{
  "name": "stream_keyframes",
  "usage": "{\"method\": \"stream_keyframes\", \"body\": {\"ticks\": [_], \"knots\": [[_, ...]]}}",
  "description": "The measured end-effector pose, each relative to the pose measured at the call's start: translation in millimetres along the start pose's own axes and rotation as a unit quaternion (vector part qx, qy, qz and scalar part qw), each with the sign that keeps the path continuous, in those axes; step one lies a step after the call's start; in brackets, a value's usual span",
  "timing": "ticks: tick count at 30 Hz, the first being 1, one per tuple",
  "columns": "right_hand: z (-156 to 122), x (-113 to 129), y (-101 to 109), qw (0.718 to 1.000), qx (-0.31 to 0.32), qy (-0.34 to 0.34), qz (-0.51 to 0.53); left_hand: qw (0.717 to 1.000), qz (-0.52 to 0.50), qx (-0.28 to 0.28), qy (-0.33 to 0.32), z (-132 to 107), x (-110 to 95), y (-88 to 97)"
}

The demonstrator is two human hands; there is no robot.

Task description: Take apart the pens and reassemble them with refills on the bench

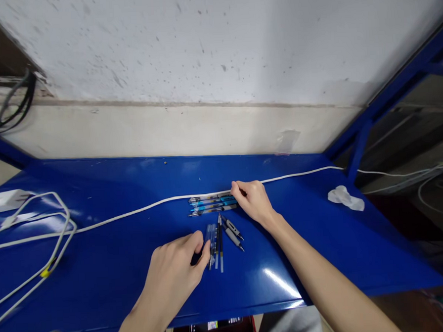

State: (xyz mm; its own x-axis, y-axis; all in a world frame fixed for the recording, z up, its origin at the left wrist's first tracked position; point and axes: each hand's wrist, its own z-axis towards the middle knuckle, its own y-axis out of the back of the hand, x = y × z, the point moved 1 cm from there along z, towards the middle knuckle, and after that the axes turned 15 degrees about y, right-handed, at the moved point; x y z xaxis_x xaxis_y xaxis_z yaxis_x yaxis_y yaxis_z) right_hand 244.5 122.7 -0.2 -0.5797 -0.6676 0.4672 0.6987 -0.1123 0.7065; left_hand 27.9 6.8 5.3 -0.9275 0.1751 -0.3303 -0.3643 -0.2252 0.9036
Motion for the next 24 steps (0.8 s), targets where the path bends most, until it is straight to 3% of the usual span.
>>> {"method": "stream_keyframes", "body": {"ticks": [14, 24], "knots": [[-1, -2, -1, 1.0, 0.008, 0.01, 0.011, 0.991, 0.051, 0.09, 0.089, 12, 8, 3.4], [-1, -1, 0, 1.0, 0.017, 0.006, 0.01, 0.983, 0.139, 0.099, 0.07, 21, 2, 0.7]]}}
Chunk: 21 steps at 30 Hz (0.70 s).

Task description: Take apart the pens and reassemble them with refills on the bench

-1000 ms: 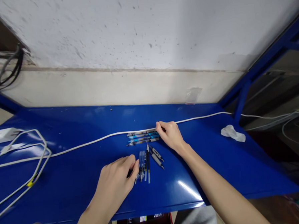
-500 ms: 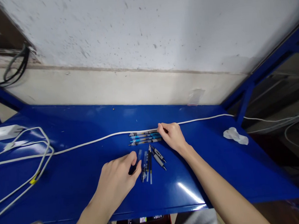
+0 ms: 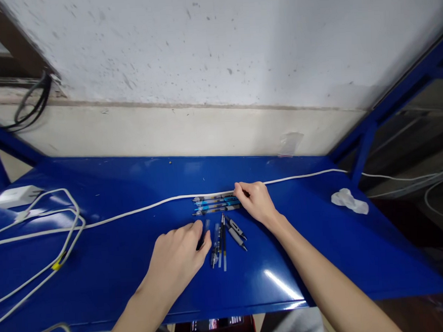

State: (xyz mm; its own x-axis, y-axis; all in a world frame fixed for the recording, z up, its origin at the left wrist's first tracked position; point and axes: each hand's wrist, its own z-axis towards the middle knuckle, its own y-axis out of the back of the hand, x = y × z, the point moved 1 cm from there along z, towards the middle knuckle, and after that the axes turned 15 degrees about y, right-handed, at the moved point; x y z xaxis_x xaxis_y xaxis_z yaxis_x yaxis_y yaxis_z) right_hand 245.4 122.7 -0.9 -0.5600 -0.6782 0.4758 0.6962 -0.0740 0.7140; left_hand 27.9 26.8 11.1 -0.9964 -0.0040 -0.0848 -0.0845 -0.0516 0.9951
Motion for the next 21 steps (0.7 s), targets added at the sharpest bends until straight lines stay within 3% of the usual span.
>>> {"method": "stream_keyframes", "body": {"ticks": [6, 9, 11, 14, 16, 18, 21], "knots": [[0, 0, 1, 1.0, -0.003, 0.001, -0.008, 0.995, 0.073, -0.024, -0.065, 12, -7, 7.6], [1, 1, 0, 1.0, -0.004, -0.001, -0.007, 0.993, 0.041, -0.093, -0.062, 24, -7, 16.1], [2, 1, 0, 1.0, -0.001, 0.001, -0.007, 0.986, -0.04, -0.156, -0.053, 37, -7, 21.4], [1, 1, 0, 1.0, 0.002, 0.004, -0.008, 0.942, -0.203, -0.261, -0.065, 62, -10, 21.3], [0, 0, 0, 1.0, 0.003, 0.003, -0.008, 0.908, -0.273, -0.299, -0.107, 75, -14, 13.9], [-1, -1, 0, 1.0, 0.005, 0.001, -0.007, 0.884, -0.3, -0.326, -0.15, 82, -15, 3.5], [-1, 2, 0, 1.0, 0.006, 0.005, -0.008, 0.869, -0.301, -0.331, -0.21, 81, -13, -9.6]]}}
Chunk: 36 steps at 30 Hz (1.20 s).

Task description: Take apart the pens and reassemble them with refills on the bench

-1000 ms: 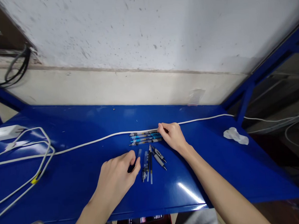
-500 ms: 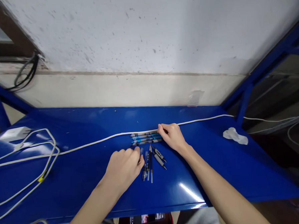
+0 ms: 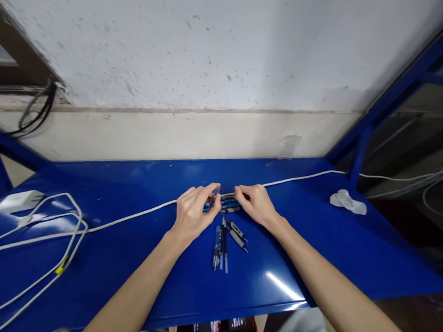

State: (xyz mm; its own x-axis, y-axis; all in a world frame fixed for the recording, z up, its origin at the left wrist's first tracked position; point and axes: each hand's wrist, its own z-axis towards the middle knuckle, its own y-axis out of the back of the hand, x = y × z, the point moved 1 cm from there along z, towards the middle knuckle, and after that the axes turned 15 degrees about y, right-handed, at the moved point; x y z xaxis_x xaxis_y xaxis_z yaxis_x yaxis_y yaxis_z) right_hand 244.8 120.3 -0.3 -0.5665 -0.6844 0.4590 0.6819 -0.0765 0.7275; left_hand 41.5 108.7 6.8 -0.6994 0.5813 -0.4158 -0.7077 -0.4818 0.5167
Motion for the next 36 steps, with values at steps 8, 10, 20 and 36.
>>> {"method": "stream_keyframes", "body": {"ticks": [8, 10, 20, 36], "knots": [[2, 36, 8, 0.995, 0.047, 0.076, 0.036, 0.998, -0.024, 0.005, 0.059, -3, 9, -0.9], [-2, 47, 10, 0.995, 0.03, 0.051, 0.085, 0.997, -0.034, 0.011, 0.07, -2, 10, -2.3], [-53, 81, 7, 0.982, 0.135, -0.048, 0.124, 0.993, -0.066, 0.01, 0.094, -2, 12, -5.4], [-51, 80, 9, 0.976, 0.181, -0.043, 0.115, 0.991, -0.082, 0.035, 0.103, -2, 14, -7.8]]}}
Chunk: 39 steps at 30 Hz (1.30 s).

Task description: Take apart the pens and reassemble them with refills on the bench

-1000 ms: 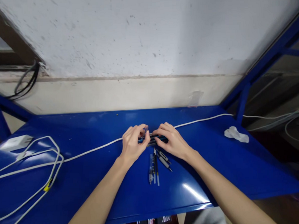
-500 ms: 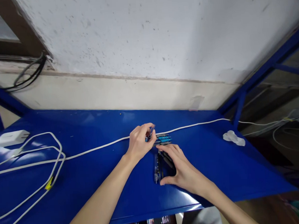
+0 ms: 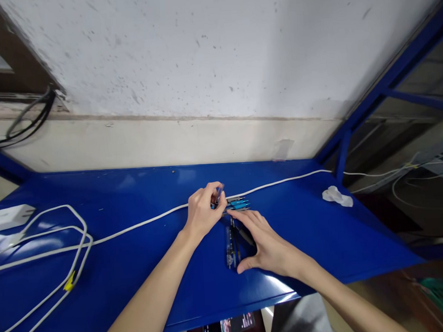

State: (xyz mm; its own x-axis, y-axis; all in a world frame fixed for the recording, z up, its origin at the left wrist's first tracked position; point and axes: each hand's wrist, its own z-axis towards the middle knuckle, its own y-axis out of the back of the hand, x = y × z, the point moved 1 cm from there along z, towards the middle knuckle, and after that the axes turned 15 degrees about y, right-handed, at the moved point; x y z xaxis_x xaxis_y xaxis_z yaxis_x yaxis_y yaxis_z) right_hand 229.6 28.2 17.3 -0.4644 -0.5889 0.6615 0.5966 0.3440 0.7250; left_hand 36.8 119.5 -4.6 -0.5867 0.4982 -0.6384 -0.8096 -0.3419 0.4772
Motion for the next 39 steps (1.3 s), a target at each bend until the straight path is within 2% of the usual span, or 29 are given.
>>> {"method": "stream_keyframes", "body": {"ticks": [9, 14, 20, 24, 27, 31, 33, 35, 37, 39], "knots": [[1, 1, 3, 1.0, 0.029, 0.009, -0.008, 1.0, -0.006, 0.008, 0.001, -1, 0, -0.9], [1, 2, 1, 1.0, 0.007, 0.016, -0.008, 1.0, -0.012, -0.003, -0.01, -1, 2, -2.1], [-7, -3, -7, 0.99, -0.124, 0.073, -0.007, 1.0, -0.01, -0.019, -0.016, -1, 2, -4.1], [-9, -6, -18, 0.959, -0.257, 0.113, 0.031, 0.999, 0.001, -0.025, -0.029, -2, 1, -5.2], [-5, -7, -20, 0.937, -0.323, 0.094, 0.095, 0.999, -0.003, -0.025, -0.036, -2, 2, -5.4], [13, -7, 3, 0.887, -0.422, 0.051, 0.178, 0.998, -0.026, 0.029, -0.055, 0, 1, -5.0], [28, -7, 22, 0.847, -0.498, 0.055, 0.179, 0.994, -0.031, 0.063, -0.078, 0, 0, -4.9], [46, -7, 41, 0.818, -0.548, 0.077, 0.156, 0.993, -0.033, 0.077, -0.088, 0, 1, -4.8], [63, -8, 54, 0.807, -0.564, 0.093, 0.148, 0.994, -0.032, 0.071, -0.082, 0, 3, -5.1], [75, -10, 60, 0.812, -0.556, 0.097, 0.149, 0.995, -0.031, 0.06, -0.075, 0, 5, -5.8]]}}
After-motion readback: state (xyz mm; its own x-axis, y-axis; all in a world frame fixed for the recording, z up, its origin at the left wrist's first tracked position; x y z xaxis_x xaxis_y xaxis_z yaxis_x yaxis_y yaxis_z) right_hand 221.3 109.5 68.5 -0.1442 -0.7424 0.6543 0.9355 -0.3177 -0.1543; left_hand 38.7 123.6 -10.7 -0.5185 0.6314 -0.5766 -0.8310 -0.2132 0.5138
